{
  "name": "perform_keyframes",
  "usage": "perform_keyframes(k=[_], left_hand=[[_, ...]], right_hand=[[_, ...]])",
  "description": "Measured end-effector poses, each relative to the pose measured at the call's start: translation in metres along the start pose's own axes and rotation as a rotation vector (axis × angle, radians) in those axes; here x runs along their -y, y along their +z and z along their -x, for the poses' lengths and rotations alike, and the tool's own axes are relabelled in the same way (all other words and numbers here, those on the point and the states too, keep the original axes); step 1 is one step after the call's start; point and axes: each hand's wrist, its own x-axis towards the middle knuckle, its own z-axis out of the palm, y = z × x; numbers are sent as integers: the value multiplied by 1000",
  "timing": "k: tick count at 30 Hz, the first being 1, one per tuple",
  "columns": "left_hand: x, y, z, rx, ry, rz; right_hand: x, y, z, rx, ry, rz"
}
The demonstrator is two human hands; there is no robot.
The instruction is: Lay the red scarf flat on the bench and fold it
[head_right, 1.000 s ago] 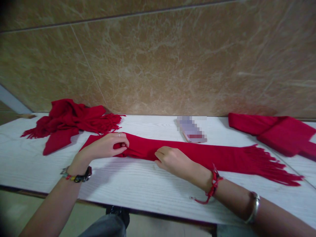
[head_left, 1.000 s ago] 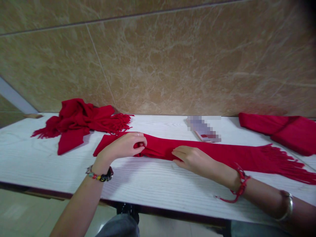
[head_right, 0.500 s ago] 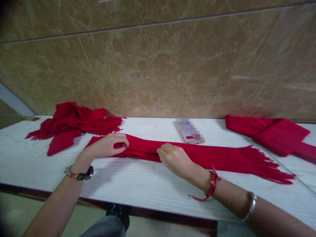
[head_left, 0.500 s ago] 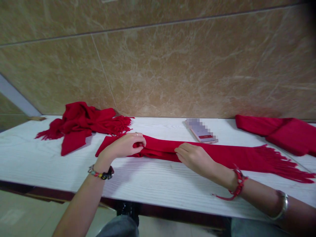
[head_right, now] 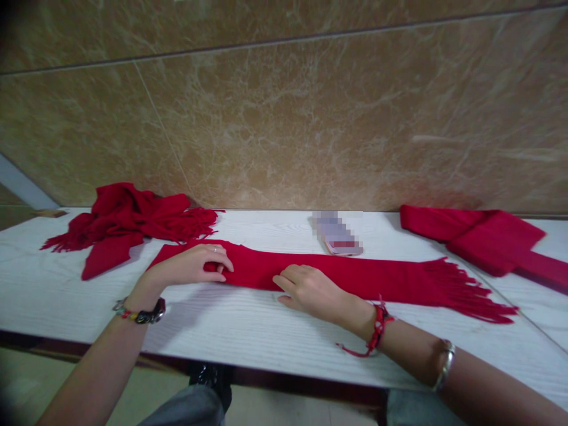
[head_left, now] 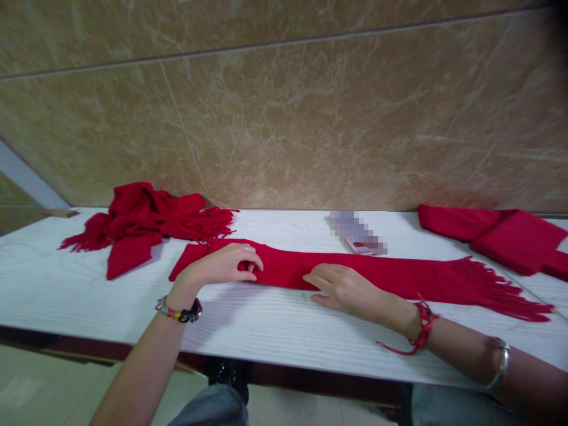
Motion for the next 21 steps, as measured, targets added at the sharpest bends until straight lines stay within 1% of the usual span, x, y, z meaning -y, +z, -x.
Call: perform_keyframes(k=[3,5,7,9,13,16,21], left_hand=[[-4,1,-1,-49,-26,-79],[-8,2,-2,-81,1,-129],[-12,3,-4,-91,36,-172],[-15,3,-4,-99,43,-245],[-16,5,-6,-114,0,-458],[-14,8,-6,-147,6,-572],[-11,12,-6,-198,17,-640]], right_hand=[[-2,-1,0,-40,11,13],[-4,-1,0,-51,29,32],[-5,-2,0,-65,32,60],[-6,-2,1,-83,27,84],[-5,-2,0,-60,72,102],[-3,-1,-1,-43,95,107],[-6,0,1,-22,35,154]])
